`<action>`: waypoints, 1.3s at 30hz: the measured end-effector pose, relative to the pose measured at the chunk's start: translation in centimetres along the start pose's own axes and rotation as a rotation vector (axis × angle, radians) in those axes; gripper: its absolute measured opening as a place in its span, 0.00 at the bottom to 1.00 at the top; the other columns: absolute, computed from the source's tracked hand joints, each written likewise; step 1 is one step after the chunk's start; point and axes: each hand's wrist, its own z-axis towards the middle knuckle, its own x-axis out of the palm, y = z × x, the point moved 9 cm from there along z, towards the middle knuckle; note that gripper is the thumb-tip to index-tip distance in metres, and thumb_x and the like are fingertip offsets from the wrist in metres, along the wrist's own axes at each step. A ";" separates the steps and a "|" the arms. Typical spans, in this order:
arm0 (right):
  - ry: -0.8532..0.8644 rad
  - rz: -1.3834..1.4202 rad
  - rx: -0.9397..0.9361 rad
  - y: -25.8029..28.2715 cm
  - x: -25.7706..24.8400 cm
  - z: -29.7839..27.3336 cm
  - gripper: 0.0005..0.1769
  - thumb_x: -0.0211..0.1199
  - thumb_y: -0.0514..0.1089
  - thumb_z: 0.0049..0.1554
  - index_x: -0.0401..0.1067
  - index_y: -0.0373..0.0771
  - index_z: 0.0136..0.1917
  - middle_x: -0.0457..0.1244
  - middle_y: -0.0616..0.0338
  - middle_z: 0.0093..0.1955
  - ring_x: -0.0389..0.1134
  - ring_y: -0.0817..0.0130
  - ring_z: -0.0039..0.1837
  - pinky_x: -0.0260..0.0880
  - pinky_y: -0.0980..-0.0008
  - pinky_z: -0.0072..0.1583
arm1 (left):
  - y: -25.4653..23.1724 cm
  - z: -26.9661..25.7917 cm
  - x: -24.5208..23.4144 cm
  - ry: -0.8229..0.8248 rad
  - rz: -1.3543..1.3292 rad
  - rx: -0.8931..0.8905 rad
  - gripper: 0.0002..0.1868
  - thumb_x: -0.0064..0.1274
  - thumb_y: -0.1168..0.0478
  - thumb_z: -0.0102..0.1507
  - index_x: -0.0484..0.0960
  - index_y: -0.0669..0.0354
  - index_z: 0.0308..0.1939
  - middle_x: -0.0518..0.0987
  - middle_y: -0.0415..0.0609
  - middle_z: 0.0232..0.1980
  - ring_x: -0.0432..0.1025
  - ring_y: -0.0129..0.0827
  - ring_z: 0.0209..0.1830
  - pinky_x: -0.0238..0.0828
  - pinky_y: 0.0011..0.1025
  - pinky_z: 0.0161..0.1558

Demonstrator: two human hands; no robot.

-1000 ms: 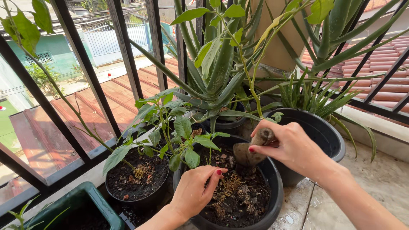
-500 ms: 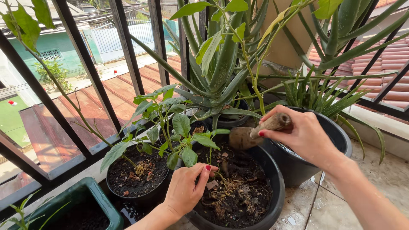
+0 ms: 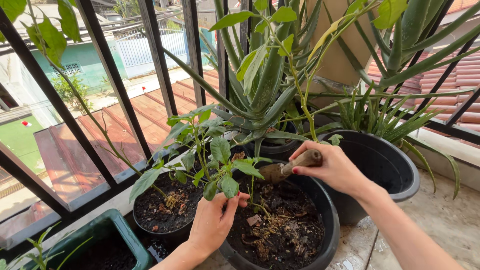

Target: The person carries a bucket of water to a balcony and uses a blue scoop to pour water into several potted plants, occasionally using a small trowel to dig in the soil.

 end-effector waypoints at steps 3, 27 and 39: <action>-0.033 0.105 0.055 -1.9 -3.0 0.8 0.12 0.71 0.39 0.50 0.79 0.40 0.50 0.76 0.63 0.46 0.75 0.77 0.49 0.75 0.74 0.55 | 1.3 0.0 -0.6 -0.027 -0.040 -0.066 0.16 0.45 0.57 0.68 0.89 0.58 0.44 0.88 0.45 0.32 0.79 0.34 0.27 0.72 0.34 0.31; -0.150 0.484 0.185 -10.3 -3.0 3.1 0.10 0.68 0.37 0.52 0.76 0.36 0.49 0.75 0.54 0.52 0.74 0.74 0.52 0.76 0.69 0.53 | 7.3 -1.8 -1.8 -0.056 -0.040 -0.320 0.19 0.47 0.56 0.67 0.92 0.60 0.39 0.89 0.43 0.25 0.60 0.20 0.13 0.55 0.27 0.20; -0.123 0.652 0.242 -12.8 -1.4 3.2 0.07 0.63 0.32 0.54 0.73 0.36 0.48 0.73 0.48 0.57 0.75 0.67 0.57 0.78 0.67 0.55 | 9.1 -2.7 -1.2 -0.087 -0.067 -0.383 0.20 0.47 0.55 0.68 0.92 0.62 0.37 0.89 0.43 0.25 0.61 0.18 0.14 0.55 0.26 0.20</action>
